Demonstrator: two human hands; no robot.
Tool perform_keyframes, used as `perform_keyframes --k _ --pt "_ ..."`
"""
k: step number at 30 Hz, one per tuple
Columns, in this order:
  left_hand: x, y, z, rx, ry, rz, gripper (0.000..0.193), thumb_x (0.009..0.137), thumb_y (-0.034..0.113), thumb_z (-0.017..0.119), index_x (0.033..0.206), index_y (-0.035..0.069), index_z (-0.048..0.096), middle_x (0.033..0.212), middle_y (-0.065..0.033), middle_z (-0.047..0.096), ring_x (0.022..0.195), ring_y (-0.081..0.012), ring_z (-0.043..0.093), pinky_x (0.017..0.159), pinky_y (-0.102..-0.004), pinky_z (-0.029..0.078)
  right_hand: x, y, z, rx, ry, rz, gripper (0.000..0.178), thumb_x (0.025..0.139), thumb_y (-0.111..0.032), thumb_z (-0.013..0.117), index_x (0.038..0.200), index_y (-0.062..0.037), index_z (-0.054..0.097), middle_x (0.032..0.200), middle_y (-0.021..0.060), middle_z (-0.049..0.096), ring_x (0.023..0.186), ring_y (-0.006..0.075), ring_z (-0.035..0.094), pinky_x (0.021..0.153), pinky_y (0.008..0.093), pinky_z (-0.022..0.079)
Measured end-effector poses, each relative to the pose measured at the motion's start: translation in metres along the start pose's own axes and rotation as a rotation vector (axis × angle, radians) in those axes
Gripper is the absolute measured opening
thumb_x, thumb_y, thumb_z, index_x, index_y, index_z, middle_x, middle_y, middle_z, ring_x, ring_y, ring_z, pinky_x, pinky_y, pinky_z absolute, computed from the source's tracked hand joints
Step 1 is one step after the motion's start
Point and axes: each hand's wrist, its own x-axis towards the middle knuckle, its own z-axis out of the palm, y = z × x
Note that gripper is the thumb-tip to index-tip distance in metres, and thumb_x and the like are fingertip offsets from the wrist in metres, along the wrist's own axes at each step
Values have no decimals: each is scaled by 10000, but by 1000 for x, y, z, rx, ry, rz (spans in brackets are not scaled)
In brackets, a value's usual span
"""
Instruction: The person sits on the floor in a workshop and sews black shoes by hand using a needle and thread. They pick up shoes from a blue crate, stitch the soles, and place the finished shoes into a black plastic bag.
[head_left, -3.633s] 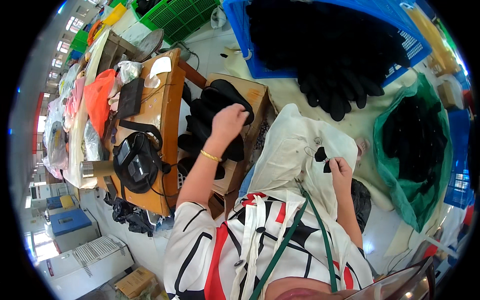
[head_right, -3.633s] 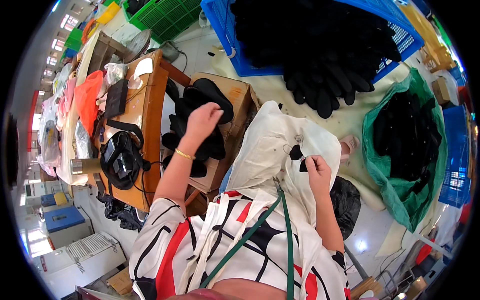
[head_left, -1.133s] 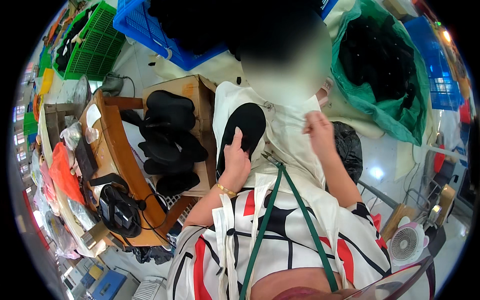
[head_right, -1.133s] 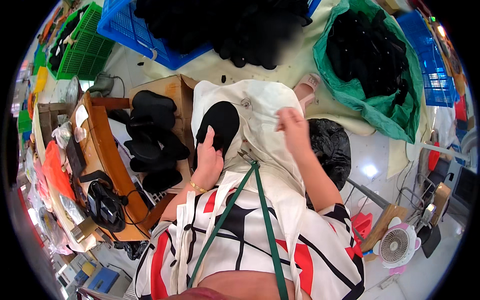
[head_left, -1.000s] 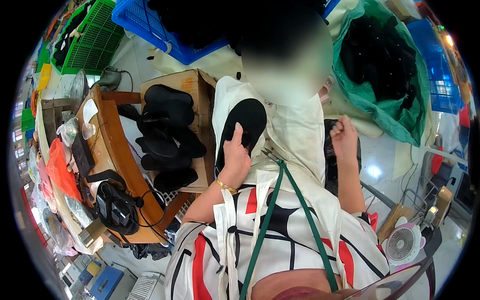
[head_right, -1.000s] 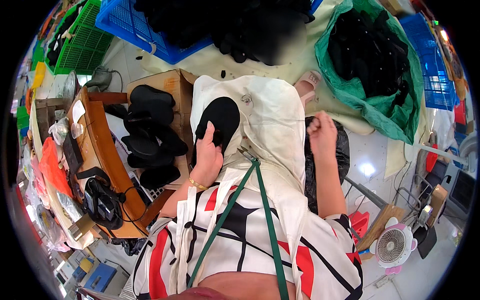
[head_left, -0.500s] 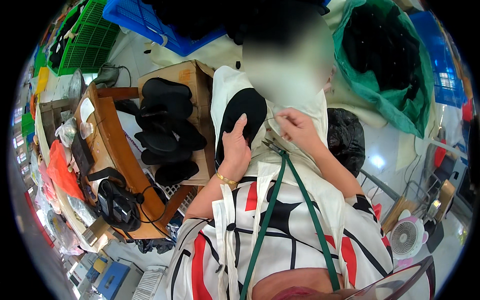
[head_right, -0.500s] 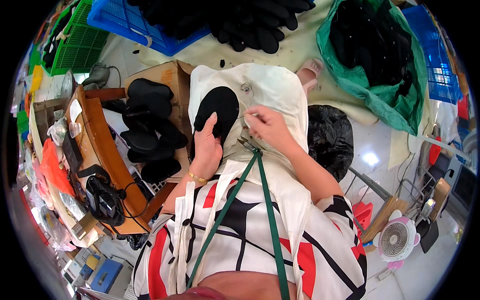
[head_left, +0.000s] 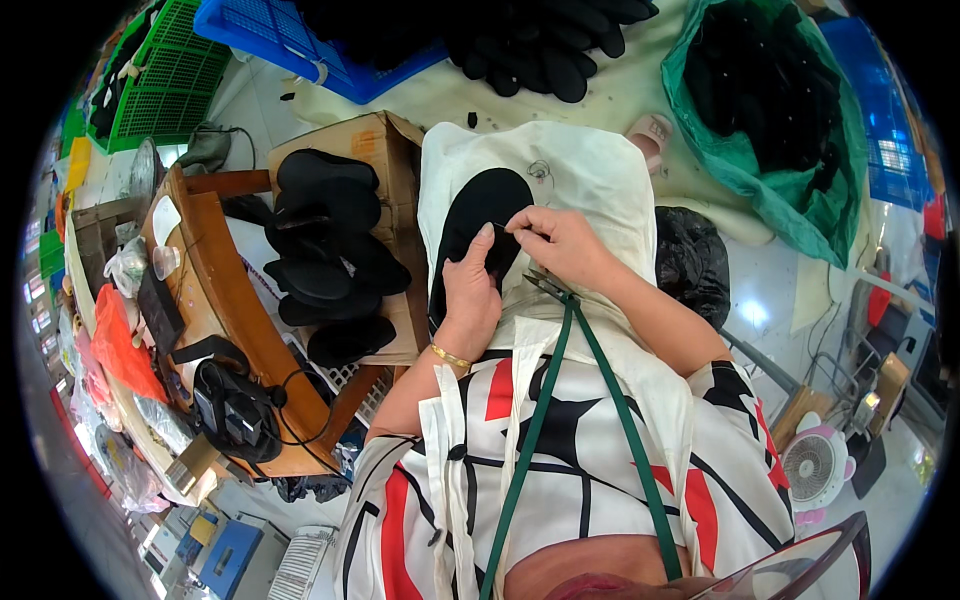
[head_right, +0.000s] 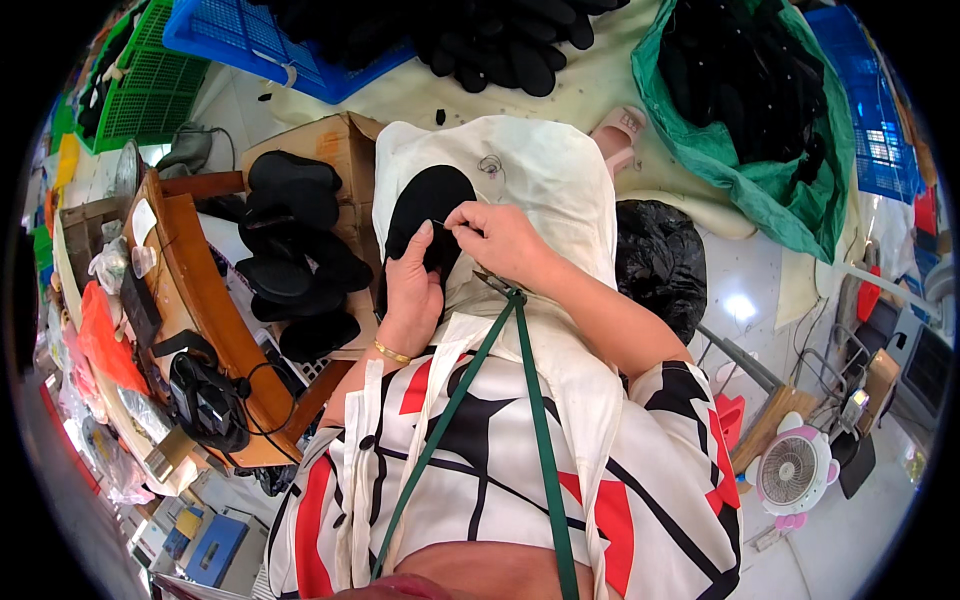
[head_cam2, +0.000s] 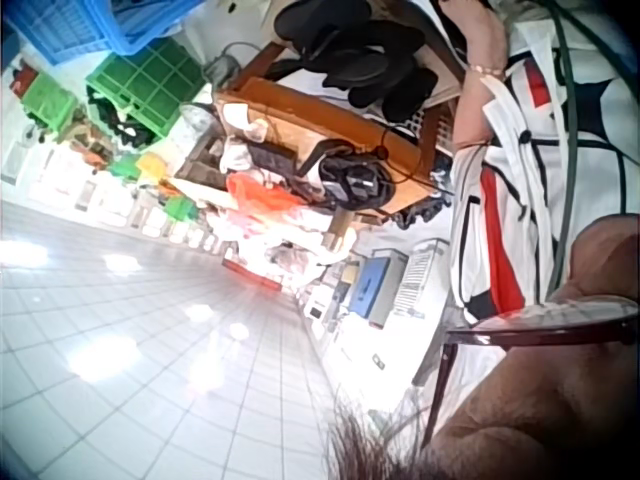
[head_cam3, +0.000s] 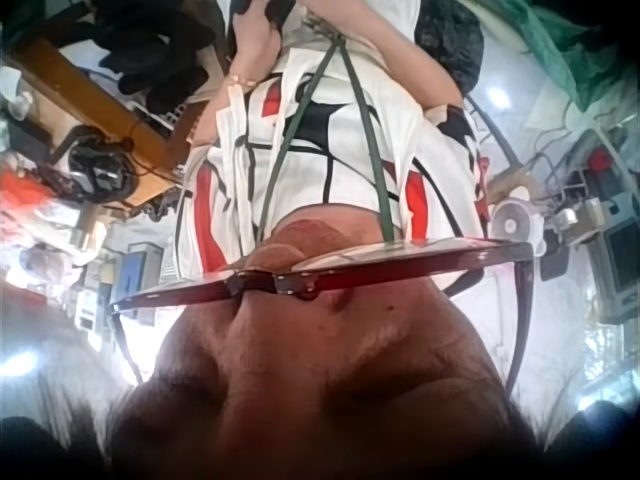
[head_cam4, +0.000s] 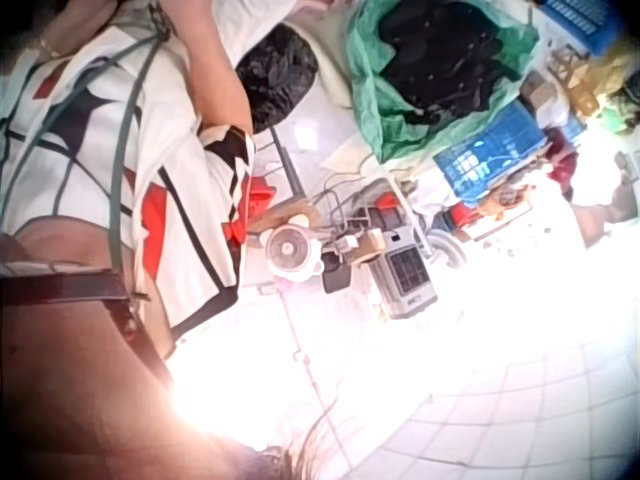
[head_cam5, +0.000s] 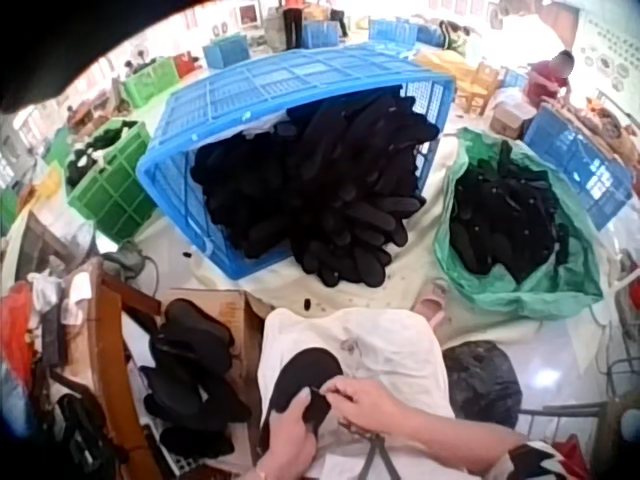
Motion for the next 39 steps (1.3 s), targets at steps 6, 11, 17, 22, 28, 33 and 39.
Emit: perform_keyframes --k 6,11,17,22,28,33,39 --pt "0 1 0 4 -29 -13 578 792 139 805 1246 18 468 1149 -80 605 1025 -173 591 887 -310 497 1 -2 -1 14 -11 24 178 863 -121 595 984 -4 653 690 88 614 576 133 537 555 294 446" --pt "-2 0 1 10 -2 -5 486 810 121 789 1197 -1 521 1124 -79 624 1020 -169 602 902 -323 503 7 1 -5 -109 -45 -80 168 860 -117 605 978 -10 659 691 33 601 587 82 517 558 265 438" --pt "-15 -1 8 77 -60 44 411 835 132 767 1151 -39 565 1150 -112 625 1053 -181 598 931 -319 491 15 -1 -7 -177 -97 -70 137 861 -120 597 920 0 625 656 25 579 568 89 509 533 283 426" --pt "-4 -4 0 41 -10 47 580 823 203 778 1251 -38 469 1196 -108 591 1097 -170 558 971 -318 445 6 0 -3 -26 -87 -55 127 902 -105 582 981 -7 597 696 5 553 616 83 489 567 265 413" --pt "1 0 -4 75 7 -48 686 776 262 799 1284 5 417 1177 -71 571 1059 -152 535 918 -291 420 5 10 1 -32 -75 -75 142 911 -102 577 1021 -15 600 778 17 569 684 86 484 633 246 424" --pt "0 3 0 43 2 -44 452 803 206 765 1163 37 553 1102 -37 624 1005 -133 579 886 -298 453 4 12 0 -37 -71 -91 159 906 -109 573 1038 -26 600 790 48 592 681 124 512 648 271 443" --pt "-4 11 6 9 -35 -65 220 839 155 728 1023 63 651 1003 -13 673 936 -120 627 843 -295 493 4 12 4 -55 -19 -135 152 904 -122 575 1034 -45 595 772 90 616 653 195 560 634 315 463"
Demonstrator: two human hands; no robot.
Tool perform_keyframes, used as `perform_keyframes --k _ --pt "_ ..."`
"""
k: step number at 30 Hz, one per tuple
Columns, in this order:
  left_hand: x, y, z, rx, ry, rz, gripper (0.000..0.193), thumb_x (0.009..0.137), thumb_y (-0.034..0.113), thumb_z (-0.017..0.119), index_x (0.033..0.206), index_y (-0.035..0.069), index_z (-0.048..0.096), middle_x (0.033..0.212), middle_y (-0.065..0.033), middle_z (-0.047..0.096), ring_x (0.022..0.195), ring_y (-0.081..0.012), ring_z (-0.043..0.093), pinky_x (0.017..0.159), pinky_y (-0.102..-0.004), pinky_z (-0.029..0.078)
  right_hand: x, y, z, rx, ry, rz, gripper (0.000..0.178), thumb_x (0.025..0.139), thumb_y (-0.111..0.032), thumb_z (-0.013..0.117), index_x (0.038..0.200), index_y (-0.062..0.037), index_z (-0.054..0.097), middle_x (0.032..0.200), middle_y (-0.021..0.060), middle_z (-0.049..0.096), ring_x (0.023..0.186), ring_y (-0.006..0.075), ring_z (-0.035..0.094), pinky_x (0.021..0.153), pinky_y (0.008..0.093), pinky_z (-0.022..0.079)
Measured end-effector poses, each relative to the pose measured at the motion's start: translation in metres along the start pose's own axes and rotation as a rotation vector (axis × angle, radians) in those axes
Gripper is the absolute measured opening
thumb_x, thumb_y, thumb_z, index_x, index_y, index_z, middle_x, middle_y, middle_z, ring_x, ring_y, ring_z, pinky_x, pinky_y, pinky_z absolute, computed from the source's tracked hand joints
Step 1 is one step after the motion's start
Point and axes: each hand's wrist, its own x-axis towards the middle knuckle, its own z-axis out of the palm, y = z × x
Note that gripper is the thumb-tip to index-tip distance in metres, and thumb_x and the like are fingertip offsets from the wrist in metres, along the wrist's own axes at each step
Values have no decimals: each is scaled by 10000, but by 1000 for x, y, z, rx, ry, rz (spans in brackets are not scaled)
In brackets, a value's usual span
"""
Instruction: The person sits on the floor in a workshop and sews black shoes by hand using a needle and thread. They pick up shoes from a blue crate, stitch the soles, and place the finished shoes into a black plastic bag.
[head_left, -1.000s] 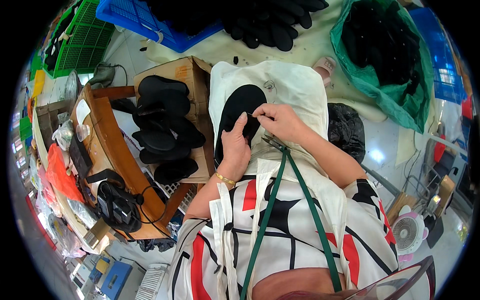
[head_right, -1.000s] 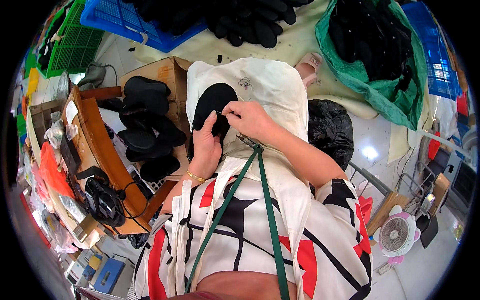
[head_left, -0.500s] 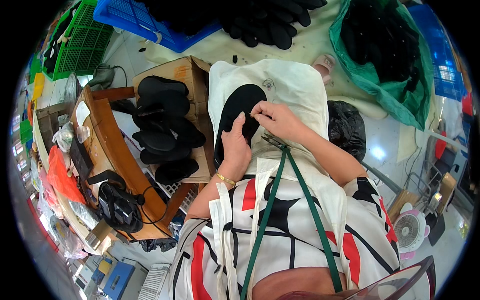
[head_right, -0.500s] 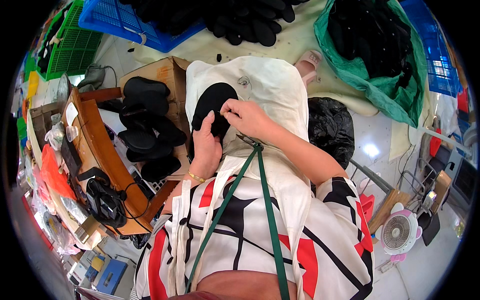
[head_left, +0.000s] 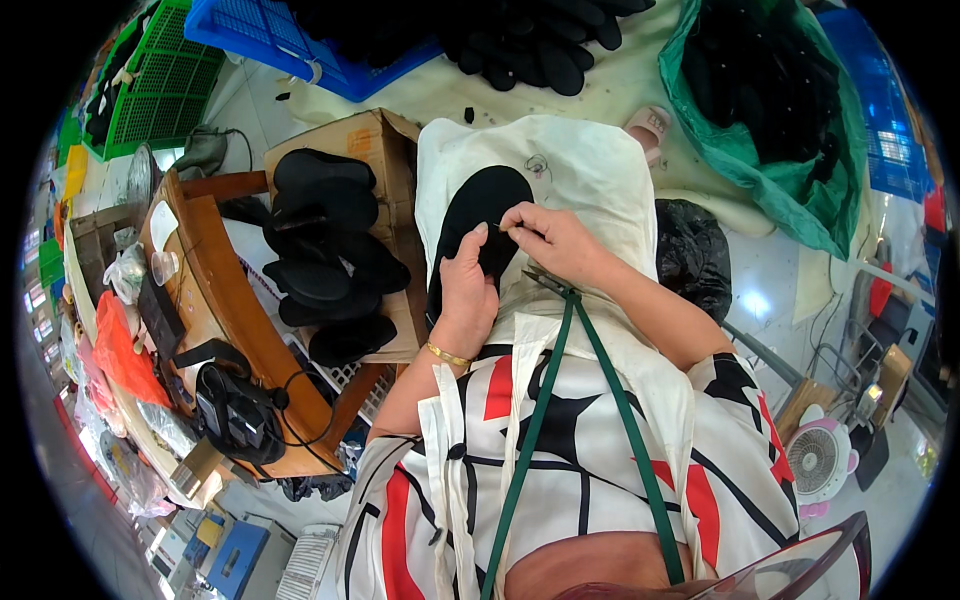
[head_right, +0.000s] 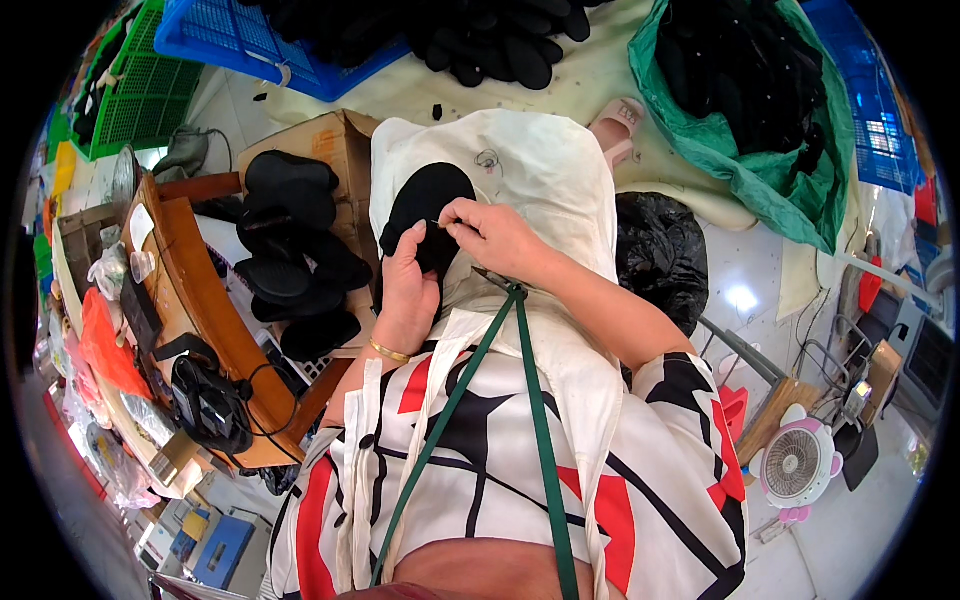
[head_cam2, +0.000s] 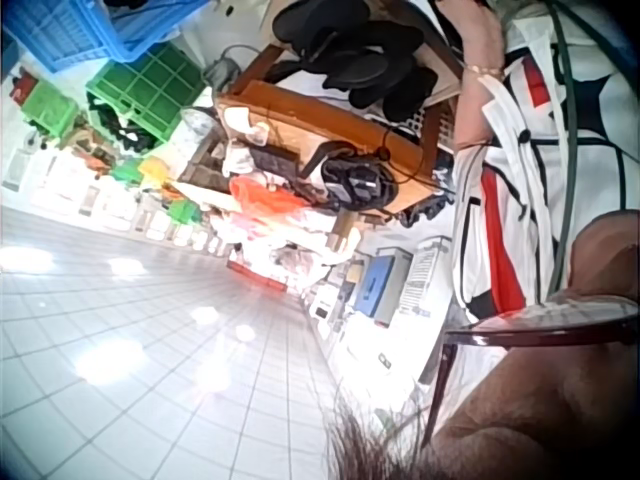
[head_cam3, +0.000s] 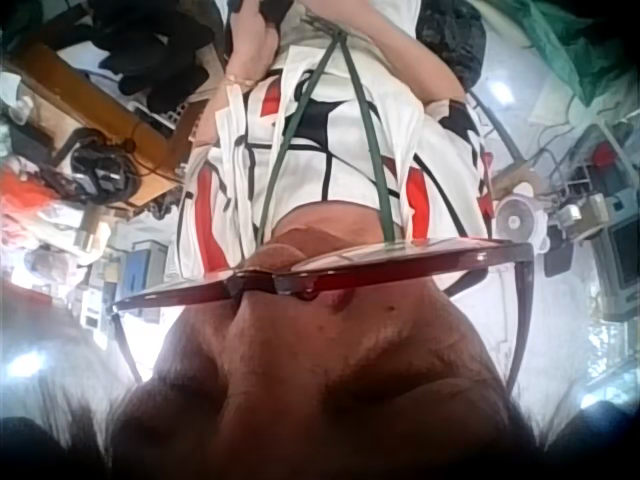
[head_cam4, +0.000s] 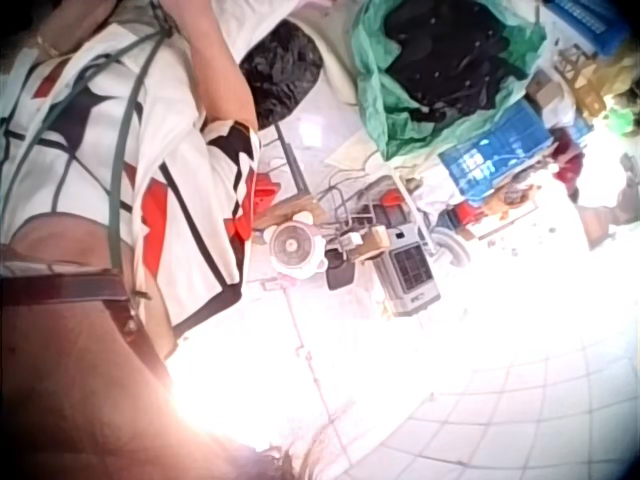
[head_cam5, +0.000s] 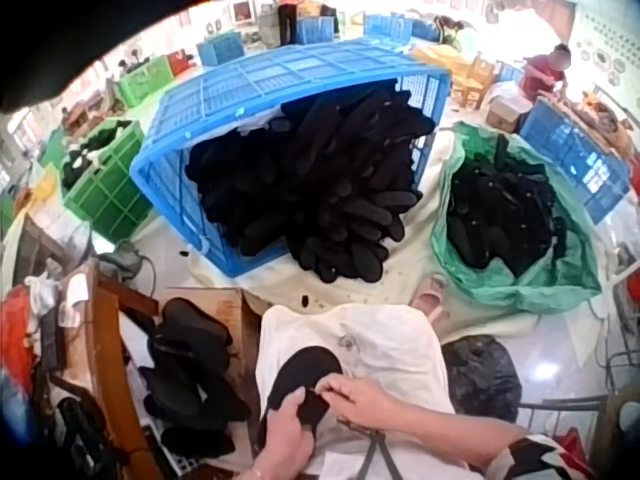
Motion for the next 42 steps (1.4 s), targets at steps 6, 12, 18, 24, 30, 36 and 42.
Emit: perform_keyframes --k 6,12,18,24,30,36,42 --pt "-1 -8 1 39 54 61 258 847 150 726 1063 35 644 1072 -45 658 984 -147 616 861 -299 493 0 -2 11 -85 58 24 109 929 -119 561 989 -35 529 755 94 608 656 185 574 610 322 462" --pt "-13 -19 -19 644 -229 456 458 830 -62 563 1273 52 570 1194 -188 625 1126 -340 591 998 -397 438 6 -6 19 -67 101 44 166 936 -171 522 1003 -33 459 789 256 600 772 463 595 646 483 466" --pt "-5 -26 -4 367 -150 195 274 908 28 603 1172 -43 620 1125 -97 665 1006 -187 634 875 -312 502 3 -19 -15 -354 132 -105 133 876 -197 598 936 -80 580 876 159 628 803 386 617 676 455 491" --pt "-23 -26 0 673 -167 257 244 884 176 696 959 -56 673 830 -33 673 697 -105 582 615 -262 454 -8 -13 -20 -243 -36 -118 132 844 -207 642 872 -81 615 892 106 603 817 313 613 710 403 493" --pt "-20 -22 -5 724 -294 170 188 891 155 688 963 -17 707 854 7 669 757 -54 555 673 -226 450 -10 -7 -21 -354 272 -406 57 899 -126 617 920 -74 614 866 80 638 718 242 630 627 342 498" --pt "8 -39 -37 857 -322 399 309 853 259 745 763 -27 672 647 -1 594 617 -50 460 534 -267 390 -7 -28 -11 557 111 165 102 990 -149 513 933 -67 534 739 65 614 526 130 573 456 258 440" --pt "-15 -12 -12 1252 -408 663 400 802 344 728 801 -49 656 761 -213 648 678 -345 616 618 -427 465 -25 16 -22 840 106 214 75 979 -160 534 958 -105 487 616 18 495 469 127 468 411 270 410"
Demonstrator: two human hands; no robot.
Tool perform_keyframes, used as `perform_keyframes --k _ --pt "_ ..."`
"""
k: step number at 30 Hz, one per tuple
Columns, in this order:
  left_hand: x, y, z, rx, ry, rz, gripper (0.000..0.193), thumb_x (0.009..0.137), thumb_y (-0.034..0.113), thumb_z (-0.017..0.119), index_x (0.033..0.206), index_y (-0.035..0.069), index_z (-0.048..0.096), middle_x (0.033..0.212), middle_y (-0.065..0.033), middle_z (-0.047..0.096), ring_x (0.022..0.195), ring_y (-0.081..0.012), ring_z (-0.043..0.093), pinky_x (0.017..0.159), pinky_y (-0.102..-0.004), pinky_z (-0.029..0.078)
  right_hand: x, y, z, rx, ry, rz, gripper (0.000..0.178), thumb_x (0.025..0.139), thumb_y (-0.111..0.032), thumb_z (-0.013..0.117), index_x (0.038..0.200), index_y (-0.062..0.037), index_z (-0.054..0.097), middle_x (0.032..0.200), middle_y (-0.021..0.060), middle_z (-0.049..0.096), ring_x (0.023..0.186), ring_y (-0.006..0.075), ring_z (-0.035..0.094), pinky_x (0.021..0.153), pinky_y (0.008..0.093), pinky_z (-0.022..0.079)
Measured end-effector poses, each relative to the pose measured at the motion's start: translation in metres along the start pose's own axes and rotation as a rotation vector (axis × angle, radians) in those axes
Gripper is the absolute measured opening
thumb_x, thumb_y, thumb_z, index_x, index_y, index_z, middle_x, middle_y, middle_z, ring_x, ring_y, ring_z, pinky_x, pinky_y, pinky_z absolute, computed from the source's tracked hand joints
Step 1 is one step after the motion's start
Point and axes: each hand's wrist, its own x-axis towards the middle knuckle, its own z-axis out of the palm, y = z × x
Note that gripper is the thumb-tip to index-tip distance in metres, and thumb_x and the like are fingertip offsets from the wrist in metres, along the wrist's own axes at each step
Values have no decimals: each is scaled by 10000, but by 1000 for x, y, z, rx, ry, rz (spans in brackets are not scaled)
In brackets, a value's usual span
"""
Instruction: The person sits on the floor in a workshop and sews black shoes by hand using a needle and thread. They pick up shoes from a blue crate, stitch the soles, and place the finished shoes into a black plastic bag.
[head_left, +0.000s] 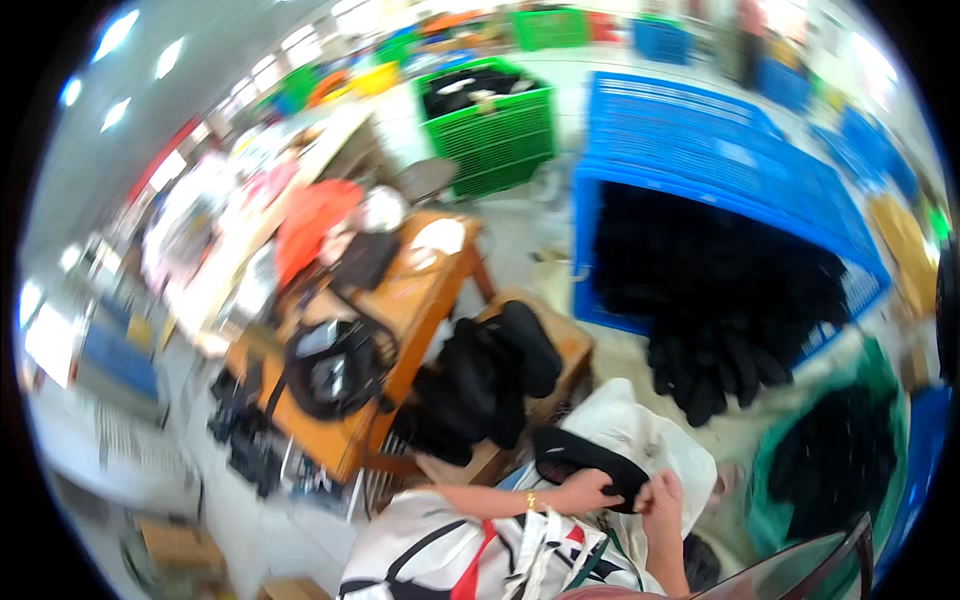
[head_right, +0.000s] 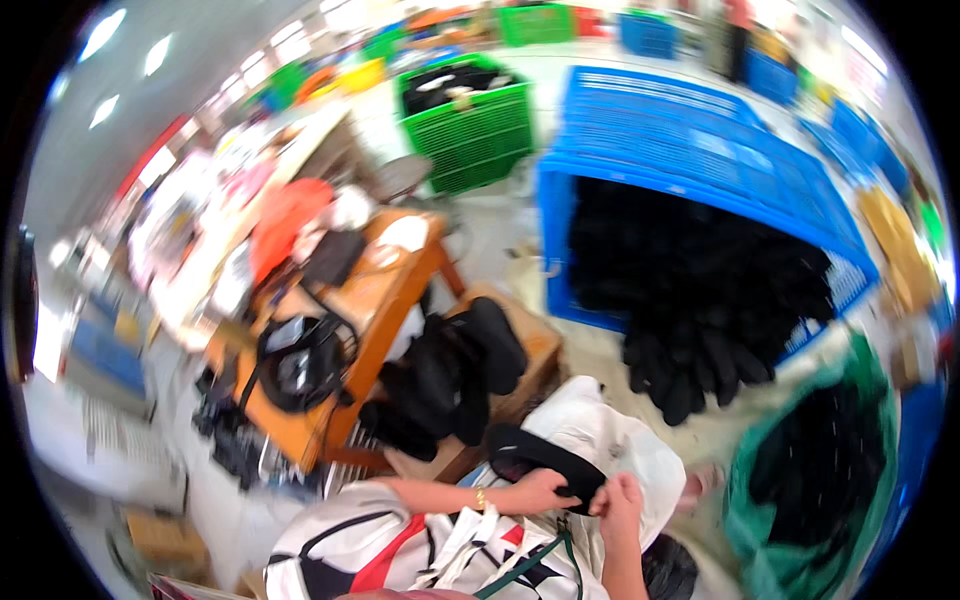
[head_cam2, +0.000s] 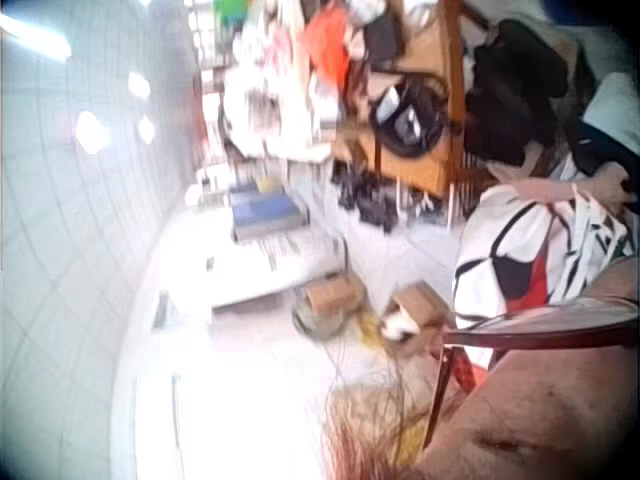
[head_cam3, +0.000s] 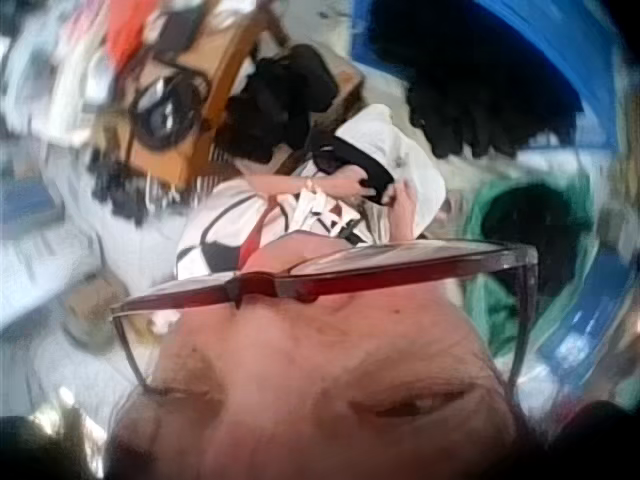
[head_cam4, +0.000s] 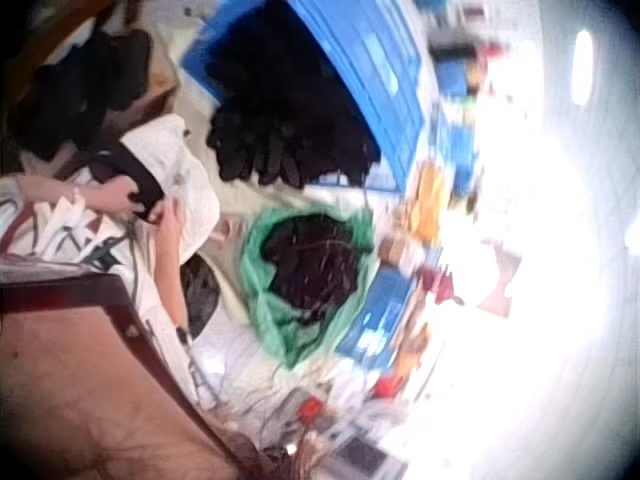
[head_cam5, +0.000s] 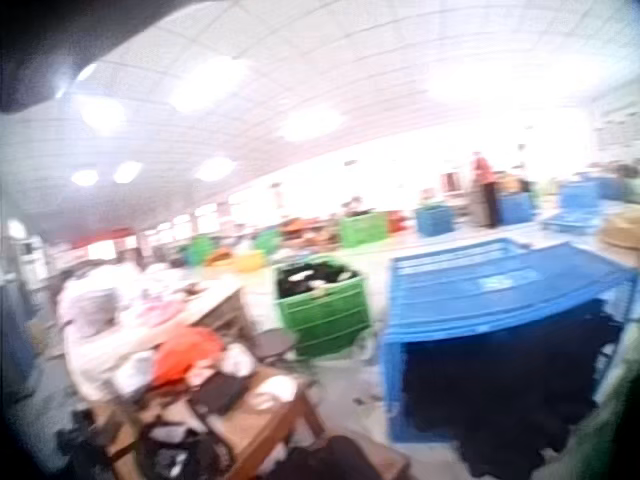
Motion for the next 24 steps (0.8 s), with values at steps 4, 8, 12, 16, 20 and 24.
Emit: perform_keyframes --k 4,8,12,16,20,24 --pt "8 -14 0 232 -82 39 418 751 377 748 778 -29 654 754 -224 630 756 -409 627 664 -481 482 7 -20 -37 339 225 -75 148 974 -199 576 879 -126 489 593 -28 413 472 96 394 453 255 440" --pt "25 -13 -9 375 -218 193 376 712 352 768 802 -1 675 773 -191 650 787 -393 643 672 -470 503 11 -55 -79 588 308 -266 272 1001 -213 545 779 -112 426 606 -34 365 485 99 354 585 250 519" --pt "49 -9 -13 638 -381 418 308 693 317 766 803 39 693 778 -146 670 810 -362 651 753 -473 484 9 -66 -154 590 399 -452 315 1006 -232 538 768 -76 401 649 -24 386 508 99 362 792 317 582" --pt "61 3 -8 776 -525 533 300 671 319 770 828 69 715 810 -114 694 838 -327 660 838 -461 441 -9 -69 -194 618 620 -543 336 1000 -218 549 755 -60 381 665 -10 366 524 104 341 873 355 572" --pt "54 2 11 805 -654 492 322 665 323 782 857 71 724 848 -123 703 846 -329 665 832 -465 456 -22 -52 -199 549 715 -493 332 1001 -216 546 756 -58 387 662 -12 353 530 104 337 884 365 572" --pt "69 -3 17 717 -724 447 349 672 340 805 897 82 731 856 -127 704 865 -335 678 700 -450 545 -27 -31 -219 551 785 -498 305 998 -212 549 776 -52 415 676 -12 349 551 111 346 878 363 574"
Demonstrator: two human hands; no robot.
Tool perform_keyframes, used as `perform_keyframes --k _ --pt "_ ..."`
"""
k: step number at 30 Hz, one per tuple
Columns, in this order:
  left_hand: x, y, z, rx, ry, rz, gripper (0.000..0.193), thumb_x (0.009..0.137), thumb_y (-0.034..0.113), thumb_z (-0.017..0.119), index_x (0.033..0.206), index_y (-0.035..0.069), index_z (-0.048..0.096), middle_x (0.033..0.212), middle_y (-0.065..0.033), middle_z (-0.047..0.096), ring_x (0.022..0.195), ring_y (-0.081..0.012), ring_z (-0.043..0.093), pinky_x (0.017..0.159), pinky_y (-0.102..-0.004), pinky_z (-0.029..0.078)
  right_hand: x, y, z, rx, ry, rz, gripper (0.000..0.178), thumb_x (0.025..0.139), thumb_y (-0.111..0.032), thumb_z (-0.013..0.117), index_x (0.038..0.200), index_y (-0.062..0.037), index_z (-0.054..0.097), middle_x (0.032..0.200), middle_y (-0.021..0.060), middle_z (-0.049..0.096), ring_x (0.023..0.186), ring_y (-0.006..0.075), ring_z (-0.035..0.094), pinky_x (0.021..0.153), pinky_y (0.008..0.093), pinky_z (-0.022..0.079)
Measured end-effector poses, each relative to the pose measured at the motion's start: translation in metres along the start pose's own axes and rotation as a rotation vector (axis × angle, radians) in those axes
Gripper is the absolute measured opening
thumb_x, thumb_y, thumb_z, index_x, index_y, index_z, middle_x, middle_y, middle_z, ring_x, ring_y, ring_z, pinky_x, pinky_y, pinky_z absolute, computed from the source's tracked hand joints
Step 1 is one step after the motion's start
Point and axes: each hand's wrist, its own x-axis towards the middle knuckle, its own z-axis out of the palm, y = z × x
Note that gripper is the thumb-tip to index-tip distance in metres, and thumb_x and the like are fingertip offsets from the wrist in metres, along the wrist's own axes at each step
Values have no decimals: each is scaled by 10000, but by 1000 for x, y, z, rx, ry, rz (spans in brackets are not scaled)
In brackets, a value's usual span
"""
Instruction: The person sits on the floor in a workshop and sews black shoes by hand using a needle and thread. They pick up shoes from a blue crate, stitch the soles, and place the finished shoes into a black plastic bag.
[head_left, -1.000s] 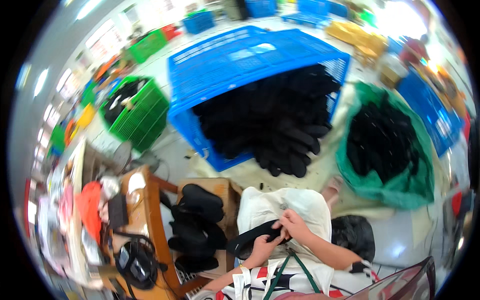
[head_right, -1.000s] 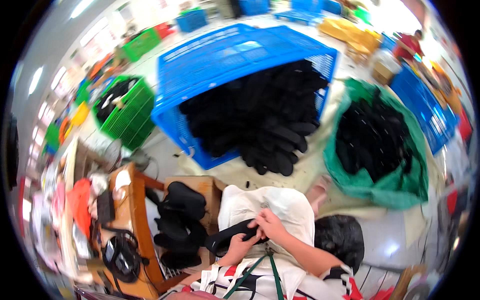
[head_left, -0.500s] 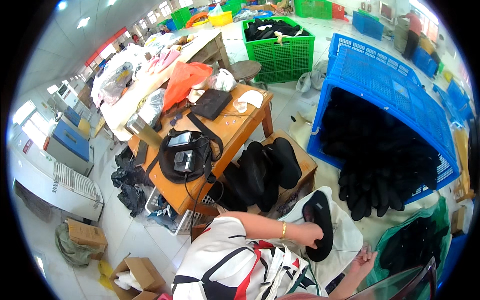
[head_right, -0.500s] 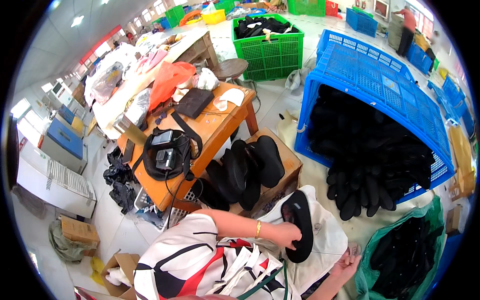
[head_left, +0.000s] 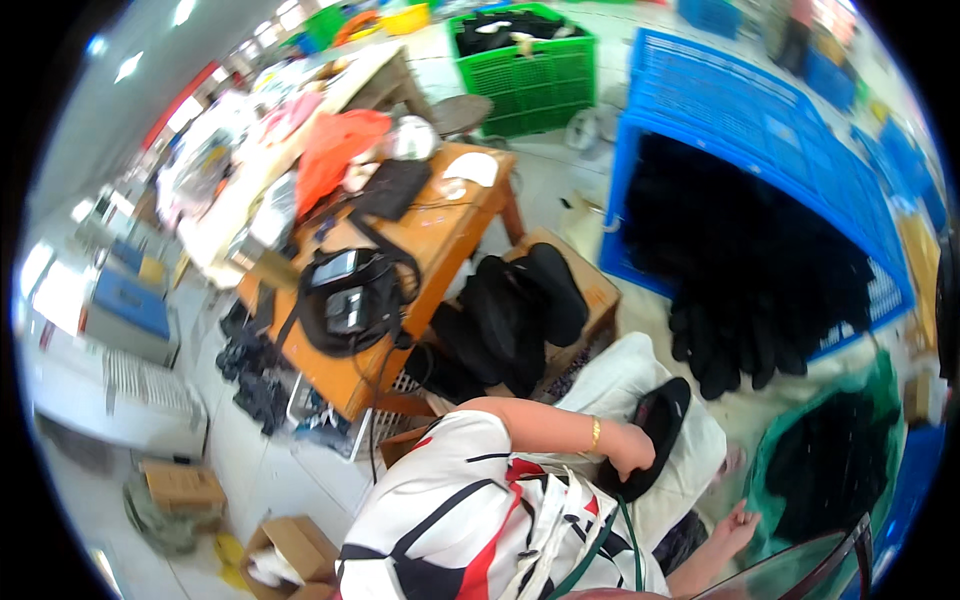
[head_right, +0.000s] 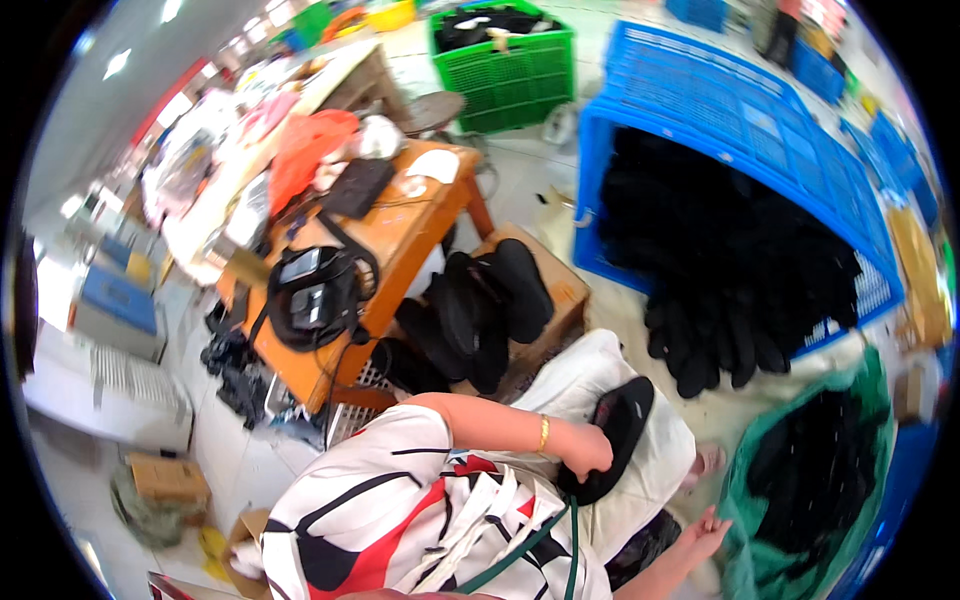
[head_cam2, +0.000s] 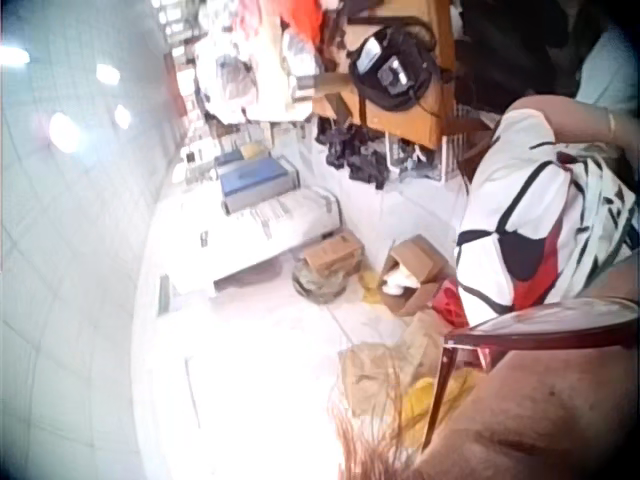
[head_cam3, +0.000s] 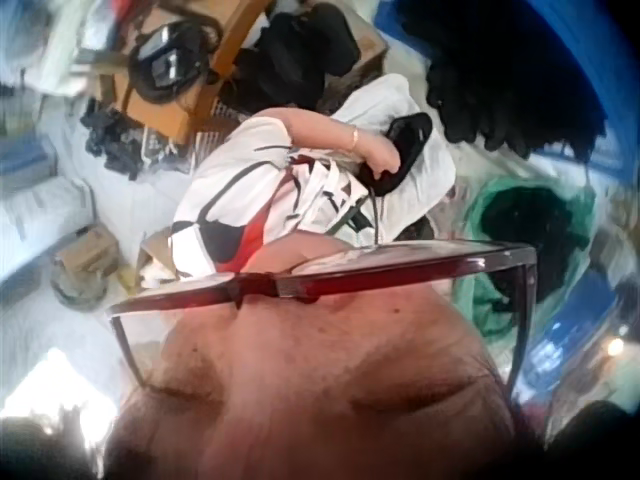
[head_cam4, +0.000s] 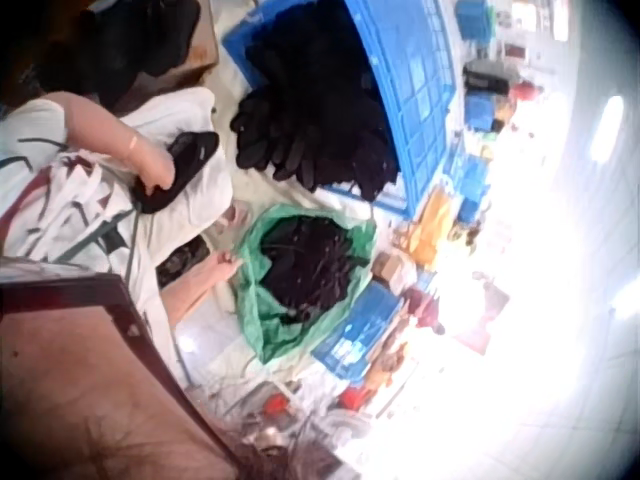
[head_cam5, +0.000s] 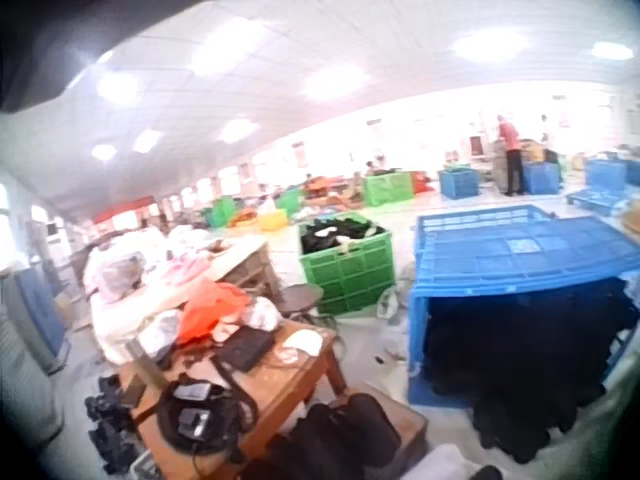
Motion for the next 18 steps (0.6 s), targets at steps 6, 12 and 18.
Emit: perform_keyframes --k 6,12,18 --pt "-13 3 5 88 116 -61 314 747 333 758 869 49 702 882 -133 688 882 -329 667 759 -446 512 -17 8 13 -38 47 -60 171 989 -187 557 900 -76 461 678 -30 352 556 97 343 865 399 542" --pt "-15 -12 -20 -160 63 44 321 745 337 756 853 42 690 867 -136 670 848 -329 650 736 -427 500 -29 12 10 20 -8 -53 165 987 -183 559 896 -89 459 678 -20 409 536 93 395 746 372 581" --pt "-14 -7 -31 -199 -33 -7 320 761 335 746 865 40 685 866 -141 652 861 -336 632 742 -432 497 -47 21 14 7 29 -9 128 989 -173 551 920 -86 488 672 -16 412 538 98 411 790 435 577"
